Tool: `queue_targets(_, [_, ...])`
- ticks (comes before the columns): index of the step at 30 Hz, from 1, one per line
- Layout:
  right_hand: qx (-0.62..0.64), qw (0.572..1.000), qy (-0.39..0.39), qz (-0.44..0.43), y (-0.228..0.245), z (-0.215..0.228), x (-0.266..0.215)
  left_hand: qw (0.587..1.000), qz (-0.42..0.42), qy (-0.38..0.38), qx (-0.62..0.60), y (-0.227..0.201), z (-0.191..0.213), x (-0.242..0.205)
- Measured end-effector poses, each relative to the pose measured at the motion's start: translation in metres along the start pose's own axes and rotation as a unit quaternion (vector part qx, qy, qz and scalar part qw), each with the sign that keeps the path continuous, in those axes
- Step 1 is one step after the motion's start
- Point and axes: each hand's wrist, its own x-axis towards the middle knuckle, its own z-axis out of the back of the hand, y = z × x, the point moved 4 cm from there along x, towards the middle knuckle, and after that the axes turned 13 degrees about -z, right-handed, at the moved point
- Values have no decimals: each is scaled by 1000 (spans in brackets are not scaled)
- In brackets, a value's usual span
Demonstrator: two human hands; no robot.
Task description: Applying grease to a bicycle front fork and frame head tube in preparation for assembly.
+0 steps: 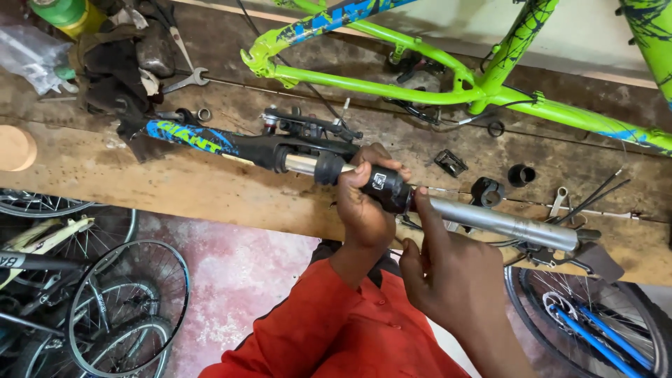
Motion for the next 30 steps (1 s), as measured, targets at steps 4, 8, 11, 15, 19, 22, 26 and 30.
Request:
queue_targets(4, [-128, 991, 7, 38, 0, -9, -5, 993, 71, -73, 58, 18, 16, -1])
queue_targets(8, [-103, 992, -25, 61, -2, 4, -5, 988, 130, -80, 28, 29, 16, 1])
queue_targets(11, [-35, 997, -41, 54, -11, 1, -5, 993, 49, -72, 82, 29, 18, 7])
queue_targets(15, [17, 995, -91, 29, -14, -3, -4, 991, 73, -78, 80, 33, 14, 13])
queue_targets(19, [-40, 998, -43, 3, -17, -31, 10, 976, 123, -127, 130, 40, 15, 20])
queue_targets(22, [-15, 999, 38, 4, -14, -54, 6, 973, 129, -140, 130, 51, 20, 29])
queue_targets(26, [-17, 1000, 1, -6, -30, -62, 1, 967, 156, -136, 151, 59, 18, 39])
queue_targets(30, [135, 989, -5, -63, -34, -43, 7, 968, 153, -130, 153, 58, 10, 42])
